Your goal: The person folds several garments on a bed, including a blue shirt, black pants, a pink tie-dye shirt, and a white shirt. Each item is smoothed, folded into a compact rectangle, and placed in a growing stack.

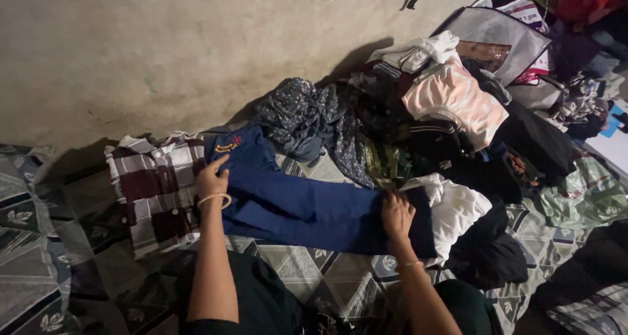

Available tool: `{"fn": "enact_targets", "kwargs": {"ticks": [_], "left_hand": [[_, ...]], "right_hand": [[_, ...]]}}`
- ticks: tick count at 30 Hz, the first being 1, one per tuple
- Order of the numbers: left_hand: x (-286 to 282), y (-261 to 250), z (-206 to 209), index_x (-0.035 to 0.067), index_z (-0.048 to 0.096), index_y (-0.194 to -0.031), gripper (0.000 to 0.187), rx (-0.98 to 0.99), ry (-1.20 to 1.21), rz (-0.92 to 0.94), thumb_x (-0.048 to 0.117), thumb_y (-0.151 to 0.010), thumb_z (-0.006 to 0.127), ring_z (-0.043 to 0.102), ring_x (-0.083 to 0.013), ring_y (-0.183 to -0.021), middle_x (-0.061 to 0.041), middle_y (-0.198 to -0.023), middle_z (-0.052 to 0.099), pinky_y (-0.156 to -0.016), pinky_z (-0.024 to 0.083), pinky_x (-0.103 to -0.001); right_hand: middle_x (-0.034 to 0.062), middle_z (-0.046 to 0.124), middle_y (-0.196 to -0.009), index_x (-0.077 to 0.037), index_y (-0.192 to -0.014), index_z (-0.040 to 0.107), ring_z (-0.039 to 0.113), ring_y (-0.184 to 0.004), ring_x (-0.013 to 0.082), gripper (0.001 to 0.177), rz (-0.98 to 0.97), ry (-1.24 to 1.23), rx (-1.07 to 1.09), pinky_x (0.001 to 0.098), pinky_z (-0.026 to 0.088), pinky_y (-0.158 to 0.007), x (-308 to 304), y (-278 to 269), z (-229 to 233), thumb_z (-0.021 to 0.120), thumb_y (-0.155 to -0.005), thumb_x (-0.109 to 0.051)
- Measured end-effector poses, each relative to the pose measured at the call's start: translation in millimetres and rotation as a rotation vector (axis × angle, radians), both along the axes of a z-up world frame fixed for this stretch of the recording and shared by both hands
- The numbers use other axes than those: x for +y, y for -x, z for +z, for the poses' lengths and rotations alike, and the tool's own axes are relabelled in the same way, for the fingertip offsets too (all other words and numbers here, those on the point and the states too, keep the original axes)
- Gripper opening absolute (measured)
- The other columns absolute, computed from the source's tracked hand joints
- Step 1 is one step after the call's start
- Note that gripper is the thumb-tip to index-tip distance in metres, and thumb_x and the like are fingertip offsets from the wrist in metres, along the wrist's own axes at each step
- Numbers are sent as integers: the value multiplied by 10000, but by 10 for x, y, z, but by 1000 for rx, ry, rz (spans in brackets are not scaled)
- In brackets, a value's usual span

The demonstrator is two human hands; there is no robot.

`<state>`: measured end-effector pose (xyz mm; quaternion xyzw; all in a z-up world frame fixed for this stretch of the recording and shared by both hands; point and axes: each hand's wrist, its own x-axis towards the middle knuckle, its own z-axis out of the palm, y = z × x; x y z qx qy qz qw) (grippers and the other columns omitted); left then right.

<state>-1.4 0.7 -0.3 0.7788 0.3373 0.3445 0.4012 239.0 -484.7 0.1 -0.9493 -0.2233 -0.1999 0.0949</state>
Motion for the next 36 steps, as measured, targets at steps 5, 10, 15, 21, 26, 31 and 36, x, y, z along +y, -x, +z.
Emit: {"fn": "enact_targets", "kwargs": {"ticks": [5, 10, 15, 21, 26, 31, 36], "left_hand": [[-52, -57, 42, 261, 659, -1367, 548, 308, 50, 68, 127, -846, 763, 684, -387, -1119, -205, -1216, 707, -959, 535, -449], [-121, 36, 288, 165, 642, -1347, 546, 152, -94, 82, 127, -816, 765, 630, -416, -1110, -222, -1228, 652, -934, 508, -484], [-624, -12, 722, 70, 660, -1177, 316, -17, -616, 290, 121, -869, 712, 642, -398, -1045, -205, -1131, 668, -887, 521, -486], [-1533, -359, 567, 128, 749, -948, 151, 189, -232, -586, 267, -896, 723, 701, -343, -975, -127, -1003, 750, -841, 557, -461], [-1116, -355, 69, 165, 755, -1102, 354, 547, -168, -438, 391, -829, 771, 717, -339, -1015, -134, -1076, 753, -876, 566, -455], [-1046, -380, -96, 166, 751, -1126, 393, 615, -191, -419, 425, -832, 779, 700, -334, -1046, -116, -1106, 744, -888, 565, -450], [-1060, -389, 33, 166, 744, -1128, 409, 621, -224, -448, 437, -824, 781, 707, -320, -1017, -97, -1053, 759, -870, 567, -450]], "right_hand": [[10, 569, -1508, -205, -1438, 564, 480, -1418, 232, 480, -32, 14, -97, 550, 383, -1064, -34, 30, -90, 604, -971, -311], [15, 554, -1499, -201, -1476, 538, 459, -1413, 232, 515, -62, -16, -3, 585, 362, -1076, -13, 60, -59, 599, -981, -332], [54, 513, -1531, -150, -1452, 527, 417, -1453, 268, 526, 28, -94, -69, 643, 284, -1141, 240, 521, -40, 614, -973, -348], [76, 442, -1575, -146, -1488, 468, 358, -1474, 270, 675, 360, 1, 160, 641, 228, -1157, 1024, 1196, -68, 625, -912, -462], [54, 437, -1596, -133, -1504, 459, 362, -1483, 247, 692, 254, -1, 126, 615, 220, -1178, 893, 993, -82, 566, -949, -530], [105, 544, -1468, -87, -1428, 530, 476, -1384, 284, 651, 64, 75, -21, 556, 314, -1172, 29, 650, 81, 619, -945, -514], [163, 612, -1384, -56, -1349, 604, 554, -1269, 372, 558, -134, -163, -180, 526, 401, -1062, -597, 501, 401, 687, -896, -371]]}}
